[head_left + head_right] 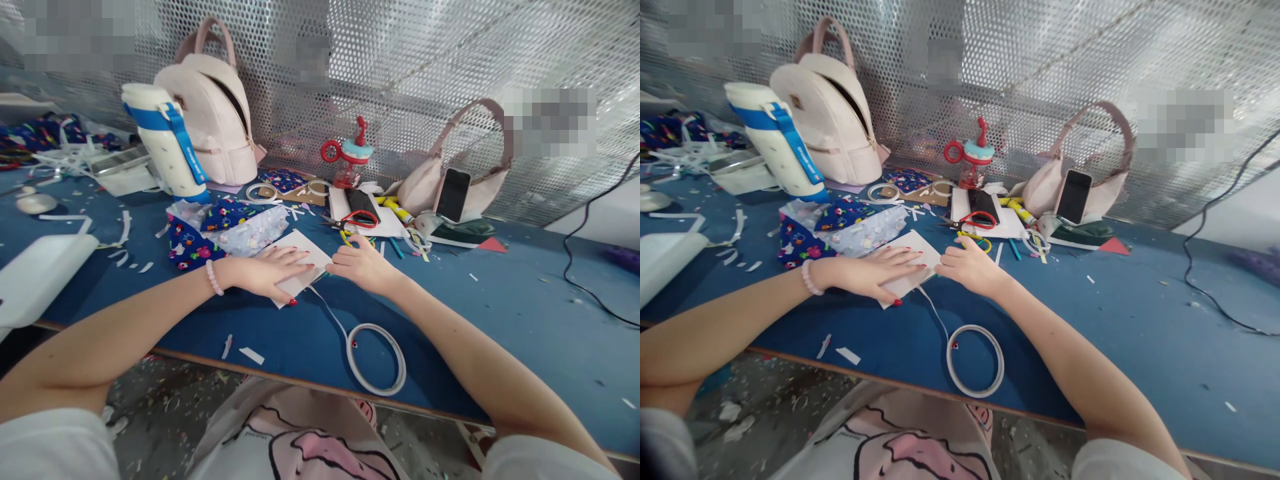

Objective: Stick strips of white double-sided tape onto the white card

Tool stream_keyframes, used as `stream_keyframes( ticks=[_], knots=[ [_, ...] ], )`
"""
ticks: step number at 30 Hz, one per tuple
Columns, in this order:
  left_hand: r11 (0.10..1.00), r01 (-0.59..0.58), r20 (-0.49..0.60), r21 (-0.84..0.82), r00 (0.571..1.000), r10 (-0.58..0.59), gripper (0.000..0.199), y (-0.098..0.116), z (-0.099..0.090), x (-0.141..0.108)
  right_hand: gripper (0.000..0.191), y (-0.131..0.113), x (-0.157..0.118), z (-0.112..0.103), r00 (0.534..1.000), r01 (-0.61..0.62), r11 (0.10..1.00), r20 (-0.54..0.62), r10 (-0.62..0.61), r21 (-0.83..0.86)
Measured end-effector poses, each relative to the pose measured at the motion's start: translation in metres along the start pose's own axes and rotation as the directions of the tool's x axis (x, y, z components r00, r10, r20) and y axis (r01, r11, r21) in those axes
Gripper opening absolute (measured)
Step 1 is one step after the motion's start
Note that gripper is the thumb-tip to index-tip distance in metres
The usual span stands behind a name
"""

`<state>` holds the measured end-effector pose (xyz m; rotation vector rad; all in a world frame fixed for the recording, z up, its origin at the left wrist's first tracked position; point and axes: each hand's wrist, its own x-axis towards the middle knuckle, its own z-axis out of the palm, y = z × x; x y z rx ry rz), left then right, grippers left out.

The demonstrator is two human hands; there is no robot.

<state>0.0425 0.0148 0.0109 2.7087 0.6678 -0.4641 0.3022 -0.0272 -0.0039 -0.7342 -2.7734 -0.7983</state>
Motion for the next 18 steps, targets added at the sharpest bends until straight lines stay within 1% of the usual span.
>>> stream_keyframes(
  ticks=[5, 8, 11, 15, 18],
  knots=[
    [1.0, -0.009, -0.017, -0.01, 1.0, 0.009, 0.085, -0.001, 0.001, 0.0, 0.034, 0.002, -0.001, -0.001, 1.0, 0.001, 1.0, 0.026, -0.002, 0.012],
    [1.0, 0.019, 0.004, 0.0, 1.0, -0.019, 0.085, -0.001, 0.001, 0.001, 0.034, 0.003, -0.003, 0.001, 1.0, -0.008, 1.0, 0.017, 0.008, 0.015],
    [1.0, 0.025, 0.016, 0.008, 1.0, -0.025, 0.086, 0.0, 0.001, 0.001, 0.031, 0.002, -0.005, 0.005, 0.999, -0.05, 0.998, 0.008, 0.05, 0.041],
    [1.0, -0.007, -0.013, 0.001, 1.0, 0.007, 0.085, -0.001, 0.002, 0.001, 0.029, -0.002, -0.008, 0.01, 0.991, -0.129, 0.985, -0.013, 0.131, 0.115],
    [1.0, -0.013, -0.022, 0.012, 1.0, 0.014, 0.084, -0.002, 0.002, 0.001, 0.027, -0.004, -0.007, 0.01, 0.99, -0.13, 0.98, -0.029, 0.136, 0.151]
  ],
)
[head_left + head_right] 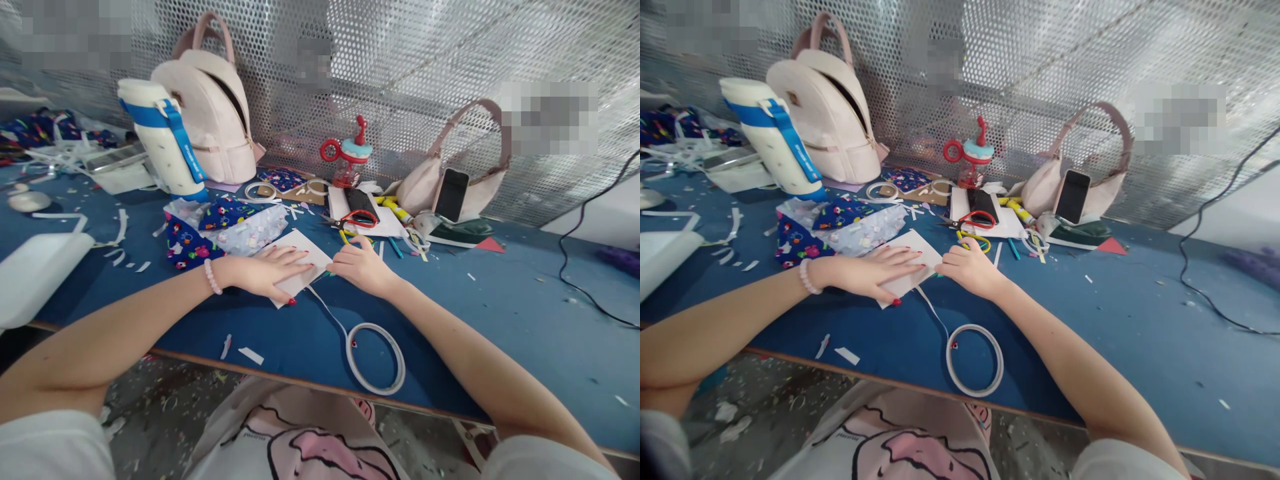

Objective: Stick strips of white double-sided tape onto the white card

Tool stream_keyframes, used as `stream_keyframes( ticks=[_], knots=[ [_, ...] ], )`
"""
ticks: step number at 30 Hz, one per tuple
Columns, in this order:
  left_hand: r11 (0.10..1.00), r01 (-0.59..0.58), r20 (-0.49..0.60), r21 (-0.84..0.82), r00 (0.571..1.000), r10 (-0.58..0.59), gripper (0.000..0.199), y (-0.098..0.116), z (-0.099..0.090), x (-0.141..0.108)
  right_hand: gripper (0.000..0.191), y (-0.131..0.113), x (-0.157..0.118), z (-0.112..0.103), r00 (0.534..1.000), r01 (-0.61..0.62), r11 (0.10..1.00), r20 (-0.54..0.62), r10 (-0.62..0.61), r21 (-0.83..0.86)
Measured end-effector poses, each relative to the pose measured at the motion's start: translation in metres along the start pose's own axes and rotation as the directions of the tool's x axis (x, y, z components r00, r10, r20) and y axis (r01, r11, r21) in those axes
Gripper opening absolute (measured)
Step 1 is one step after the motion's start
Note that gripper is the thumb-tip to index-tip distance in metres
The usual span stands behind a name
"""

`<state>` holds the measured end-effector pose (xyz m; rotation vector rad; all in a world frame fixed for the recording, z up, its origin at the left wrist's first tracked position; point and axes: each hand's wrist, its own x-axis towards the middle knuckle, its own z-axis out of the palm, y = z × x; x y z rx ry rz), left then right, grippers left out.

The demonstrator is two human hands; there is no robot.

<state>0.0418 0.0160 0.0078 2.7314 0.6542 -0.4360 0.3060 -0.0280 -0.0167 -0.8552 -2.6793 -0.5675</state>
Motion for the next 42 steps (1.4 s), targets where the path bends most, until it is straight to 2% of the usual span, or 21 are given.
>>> stream_keyframes(
  ticks=[7, 13, 21, 26, 31, 42],
  knots=[
    [0.999, 0.008, 0.032, 0.049, 0.999, -0.009, 0.083, 0.0035, -0.0028, -0.001, 0.027, -0.0034, 0.0031, 0.0001, 1.0, -0.001, 1.0, 0.013, 0.002, -0.014],
    [0.998, 0.037, 0.061, 0.052, 0.997, -0.04, 0.084, 0.0067, -0.005, -0.0014, 0.023, -0.0038, 0.0032, 0.0012, 0.999, 0.029, 0.999, -0.032, -0.03, -0.035],
    [0.999, 0.028, 0.046, 0.046, 0.998, -0.03, 0.082, 0.0028, -0.002, 0.0003, 0.024, -0.0051, 0.0034, 0.0016, 0.999, 0.026, 0.998, -0.021, -0.028, -0.06],
    [0.999, 0.017, 0.024, 0.037, 1.0, -0.018, 0.081, 0.0019, -0.0011, 0.0007, 0.024, -0.0035, 0.0051, -0.0011, 0.994, 0.094, 0.991, -0.051, -0.099, -0.09],
    [0.998, 0.014, 0.027, 0.054, 1.0, -0.016, 0.081, 0.0024, -0.0018, -0.0002, 0.026, -0.0032, 0.0073, -0.0068, 0.987, 0.156, 0.979, -0.01, -0.159, -0.133],
    [0.999, -0.003, -0.02, 0.05, 1.0, 0.004, 0.082, 0.0015, 0.0008, -0.0012, 0.028, -0.0031, 0.0065, -0.0073, 0.987, 0.156, 0.977, -0.002, -0.158, -0.148]
  ],
)
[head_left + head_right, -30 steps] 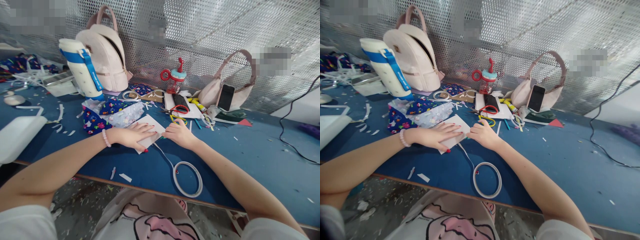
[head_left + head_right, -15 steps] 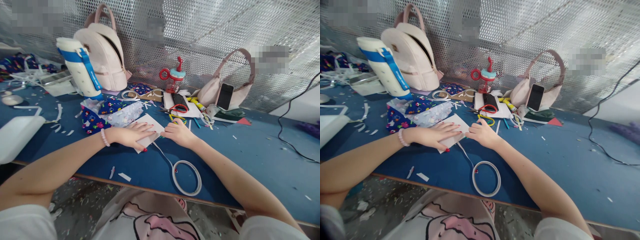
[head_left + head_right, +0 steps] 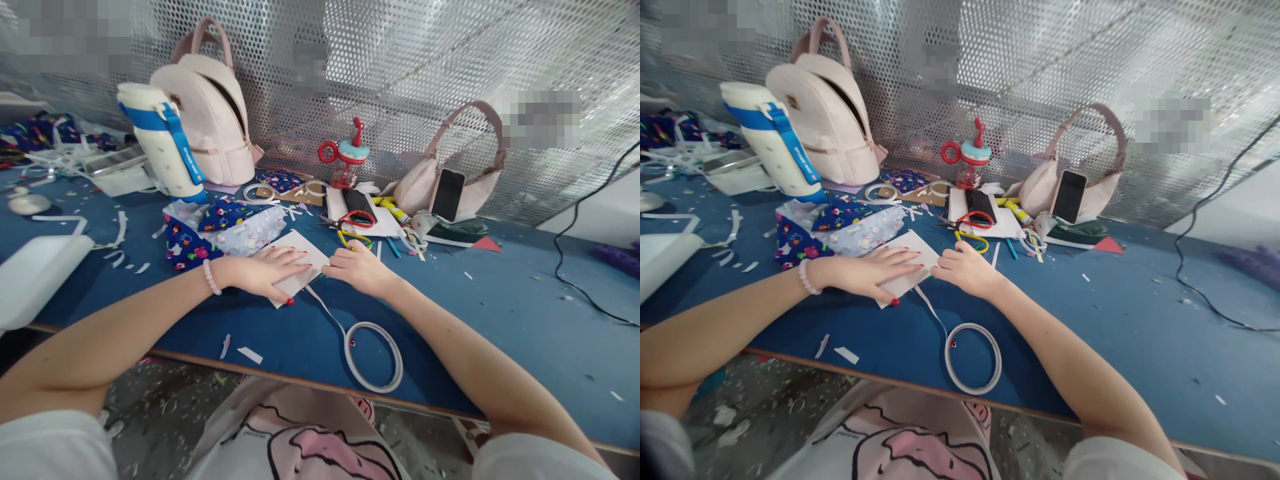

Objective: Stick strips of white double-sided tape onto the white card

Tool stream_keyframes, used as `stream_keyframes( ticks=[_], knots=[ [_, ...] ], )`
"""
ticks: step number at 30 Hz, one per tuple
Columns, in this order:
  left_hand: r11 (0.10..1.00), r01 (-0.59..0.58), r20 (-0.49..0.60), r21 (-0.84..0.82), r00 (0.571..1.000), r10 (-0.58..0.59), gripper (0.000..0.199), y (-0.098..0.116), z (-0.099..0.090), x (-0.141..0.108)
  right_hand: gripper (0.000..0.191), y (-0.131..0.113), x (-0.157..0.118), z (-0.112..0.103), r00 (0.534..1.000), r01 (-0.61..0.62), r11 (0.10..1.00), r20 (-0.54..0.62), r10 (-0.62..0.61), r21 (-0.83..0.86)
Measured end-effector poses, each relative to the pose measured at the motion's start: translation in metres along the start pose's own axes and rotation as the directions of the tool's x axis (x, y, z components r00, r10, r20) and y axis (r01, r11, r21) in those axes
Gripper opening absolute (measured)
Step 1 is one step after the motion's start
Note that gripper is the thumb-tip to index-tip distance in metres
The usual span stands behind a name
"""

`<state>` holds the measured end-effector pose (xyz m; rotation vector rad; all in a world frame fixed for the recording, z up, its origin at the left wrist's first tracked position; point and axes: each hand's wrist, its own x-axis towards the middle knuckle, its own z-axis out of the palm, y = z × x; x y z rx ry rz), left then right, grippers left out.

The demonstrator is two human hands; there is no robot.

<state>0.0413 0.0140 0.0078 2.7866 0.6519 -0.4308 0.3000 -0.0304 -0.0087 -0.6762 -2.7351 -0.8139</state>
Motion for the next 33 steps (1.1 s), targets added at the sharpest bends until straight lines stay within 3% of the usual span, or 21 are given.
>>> stream_keyframes(
  ticks=[10, 23, 28, 33],
  knots=[
    [0.998, -0.007, -0.023, -0.056, 1.0, 0.006, 0.082, -0.002, 0.0, -0.001, 0.026, 0.001, -0.003, 0.001, 1.0, -0.02, 1.0, 0.014, 0.02, -0.015],
    [0.998, 0.058, 0.086, -0.01, 0.995, -0.057, 0.083, 0.005, -0.008, -0.002, 0.027, 0.002, -0.015, 0.007, 0.996, -0.084, 0.996, 0.018, 0.084, 0.006],
    [1.0, 0.02, 0.052, -0.019, 0.998, -0.019, 0.085, 0.001, -0.004, -0.002, 0.025, 0.005, -0.022, 0.006, 0.993, -0.11, 0.994, -0.05, 0.11, 0.007],
    [0.998, 0.047, 0.003, -0.049, 0.999, -0.047, 0.085, 0.003, -0.003, -0.002, 0.028, 0.006, -0.024, 0.002, 0.994, -0.106, 0.994, -0.021, 0.106, 0.023]
  ],
)
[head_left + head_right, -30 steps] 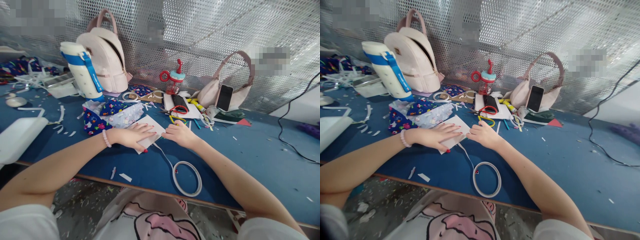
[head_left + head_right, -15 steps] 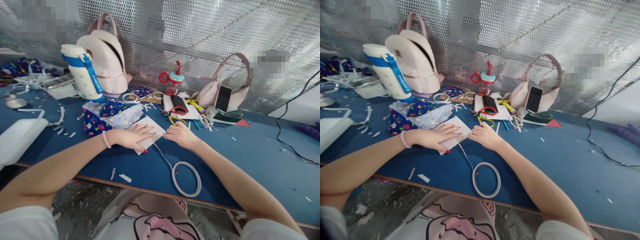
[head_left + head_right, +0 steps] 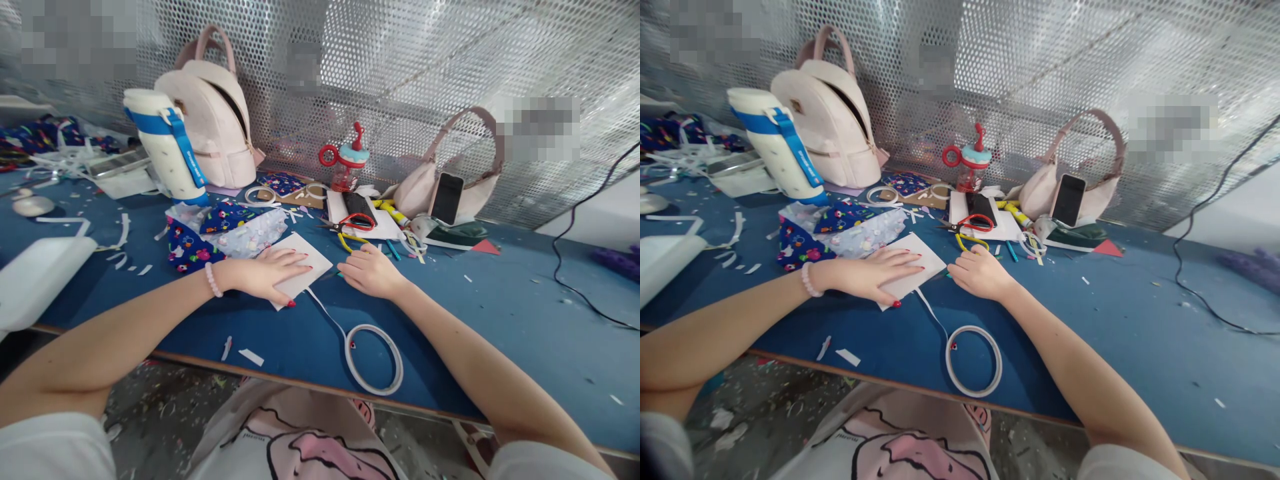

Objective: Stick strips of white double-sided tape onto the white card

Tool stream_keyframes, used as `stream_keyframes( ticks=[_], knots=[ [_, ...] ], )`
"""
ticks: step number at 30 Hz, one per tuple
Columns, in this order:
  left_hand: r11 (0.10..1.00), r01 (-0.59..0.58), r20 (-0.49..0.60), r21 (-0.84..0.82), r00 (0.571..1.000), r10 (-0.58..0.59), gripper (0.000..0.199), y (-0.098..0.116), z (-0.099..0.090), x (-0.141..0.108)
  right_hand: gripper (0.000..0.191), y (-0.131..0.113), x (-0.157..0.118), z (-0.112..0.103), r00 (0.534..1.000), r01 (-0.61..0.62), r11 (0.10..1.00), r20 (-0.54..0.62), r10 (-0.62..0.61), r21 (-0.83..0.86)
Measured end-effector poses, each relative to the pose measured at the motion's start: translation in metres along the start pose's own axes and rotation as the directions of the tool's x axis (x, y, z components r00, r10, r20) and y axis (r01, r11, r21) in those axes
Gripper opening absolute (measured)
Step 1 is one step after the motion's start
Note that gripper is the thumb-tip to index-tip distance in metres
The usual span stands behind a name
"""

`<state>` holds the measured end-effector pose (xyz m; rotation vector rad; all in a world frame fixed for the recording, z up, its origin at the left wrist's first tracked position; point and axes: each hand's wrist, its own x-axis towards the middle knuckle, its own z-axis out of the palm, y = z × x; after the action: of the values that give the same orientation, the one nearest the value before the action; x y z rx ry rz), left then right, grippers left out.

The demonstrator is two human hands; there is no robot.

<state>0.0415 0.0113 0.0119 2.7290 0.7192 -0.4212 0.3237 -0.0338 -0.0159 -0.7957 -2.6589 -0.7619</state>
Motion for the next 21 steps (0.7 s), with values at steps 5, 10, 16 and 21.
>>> stream_keyframes(
  ticks=[5, 10, 16, 21],
  knots=[
    [0.99, 0.136, -0.102, -0.036, 0.985, -0.139, 0.103, 0.0047, -0.0007, 0.0, 0.037, 0.0031, -0.0065, 0.0031, 0.994, -0.058, 0.998, 0.088, 0.057, 0.014],
    [0.984, 0.168, -0.112, -0.056, 0.978, -0.173, 0.11, 0.0065, 0.0031, 0.0019, 0.038, 0.0051, -0.009, 0.0038, 0.982, -0.067, 0.996, 0.175, 0.075, -0.05],
    [0.978, 0.205, -0.132, -0.035, 0.969, -0.208, 0.11, 0.0071, 0.0056, 0.0034, 0.038, 0.0036, -0.0071, 0.0028, 0.981, -0.049, 0.993, 0.183, 0.067, -0.105],
    [0.985, 0.171, -0.22, 0.009, 0.961, -0.165, 0.108, 0.0067, 0.0065, 0.0033, 0.036, 0.0049, -0.0073, 0.003, 0.979, -0.085, 0.992, 0.175, 0.101, -0.096]
  ],
)
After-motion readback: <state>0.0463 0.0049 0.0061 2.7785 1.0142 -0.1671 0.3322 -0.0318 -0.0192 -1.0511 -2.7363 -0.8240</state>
